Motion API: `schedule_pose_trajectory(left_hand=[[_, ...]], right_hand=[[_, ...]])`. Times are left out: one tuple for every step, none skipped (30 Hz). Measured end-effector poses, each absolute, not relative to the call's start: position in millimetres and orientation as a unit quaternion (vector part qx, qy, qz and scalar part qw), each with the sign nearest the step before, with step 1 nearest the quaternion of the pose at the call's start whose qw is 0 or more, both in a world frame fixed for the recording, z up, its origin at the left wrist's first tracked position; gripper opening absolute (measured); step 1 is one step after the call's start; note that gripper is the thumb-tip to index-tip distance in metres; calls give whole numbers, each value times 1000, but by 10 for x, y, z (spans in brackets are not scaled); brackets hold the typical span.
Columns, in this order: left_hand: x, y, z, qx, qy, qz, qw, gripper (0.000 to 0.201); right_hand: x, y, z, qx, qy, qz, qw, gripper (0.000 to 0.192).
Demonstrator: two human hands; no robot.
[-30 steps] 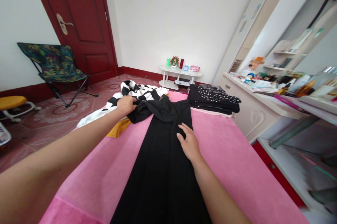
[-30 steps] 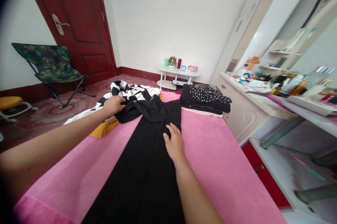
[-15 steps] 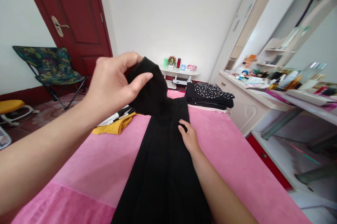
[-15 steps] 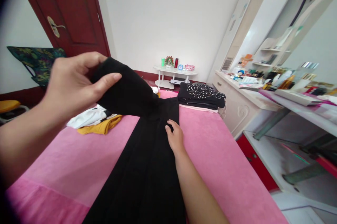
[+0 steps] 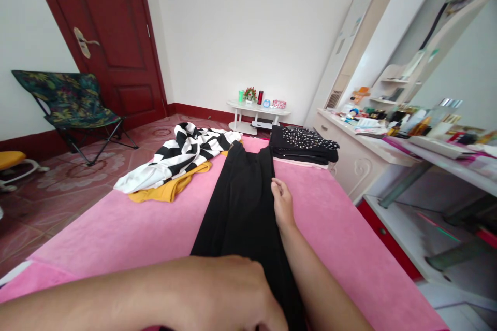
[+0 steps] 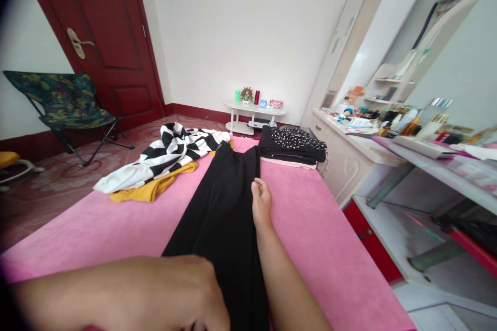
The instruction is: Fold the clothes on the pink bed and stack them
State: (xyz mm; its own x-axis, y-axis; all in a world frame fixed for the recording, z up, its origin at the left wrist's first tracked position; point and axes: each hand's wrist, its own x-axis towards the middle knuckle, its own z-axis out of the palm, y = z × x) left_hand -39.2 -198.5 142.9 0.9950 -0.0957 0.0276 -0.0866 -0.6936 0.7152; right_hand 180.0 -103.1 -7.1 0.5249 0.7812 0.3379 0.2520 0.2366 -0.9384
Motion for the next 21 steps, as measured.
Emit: schedule_pose_trajectory(left_hand=[[-317, -1883, 1391, 918, -22, 26, 394, 2], [-233, -1755, 1350, 919, 15, 72, 387, 5], [-145, -1603, 1297, 921, 58, 127, 362, 10], [-57, -1431, 1225, 921, 108, 188, 323, 14], [23, -1245, 1134, 916, 159, 248, 271, 17], [90, -1052, 1023, 907, 208, 294, 220, 21], [141, -862, 897, 891, 259, 327, 180, 26], [175, -683, 764, 871, 309, 350, 152, 28], [194, -524, 630, 851, 352, 366, 136, 28], [200, -389, 504, 831, 390, 375, 130, 28], [198, -282, 390, 813, 421, 379, 132, 27], [191, -203, 294, 800, 444, 379, 140, 26], [183, -151, 218, 790, 459, 377, 149, 25], [176, -120, 162, 785, 467, 375, 157, 24], [170, -106, 126, 784, 469, 375, 161, 24], [166, -104, 105, 785, 465, 377, 162, 23], [164, -107, 97, 785, 460, 382, 161, 22], [163, -113, 96, 786, 455, 387, 162, 21], [164, -117, 99, 784, 451, 393, 166, 19], [164, -118, 104, 779, 450, 400, 173, 18], [163, -115, 109, 772, 452, 408, 183, 18]], right_hand=[[1791, -1023, -79, -582, -448, 206, 647, 44], [1783, -1015, -84, -581, -454, 206, 643, 44], [1777, -1010, -86, -582, -458, 205, 640, 45], [1773, -1006, -85, -582, -460, 205, 639, 46], [1773, -1004, -83, -582, -458, 206, 640, 46], [1775, -1003, -78, -581, -454, 208, 643, 45], [1778, -1004, -71, -581, -447, 210, 647, 44], [1780, -1006, -63, -583, -439, 210, 650, 43], [1781, -1011, -52, -588, -432, 207, 652, 41], [1777, -1017, -41, -595, -427, 202, 650, 39], [1767, -1026, -28, -605, -424, 195, 645, 38], [1751, -1038, -15, -616, -426, 189, 634, 36], [1730, -1050, 0, -630, -433, 183, 618, 35], [1707, -1061, 15, -646, -446, 175, 594, 34], [1686, -1067, 33, -663, -462, 164, 565, 32], [1673, -1064, 53, -679, -484, 150, 531, 30], [1673, -1046, 76, -693, -506, 136, 496, 26], [1690, -1008, 102, -704, -523, 129, 464, 20], [1728, -949, 130, -712, -533, 130, 439, 17], [1785, -865, 160, -719, -533, 139, 424, 19], [1858, -760, 188, -725, -526, 151, 418, 23]])
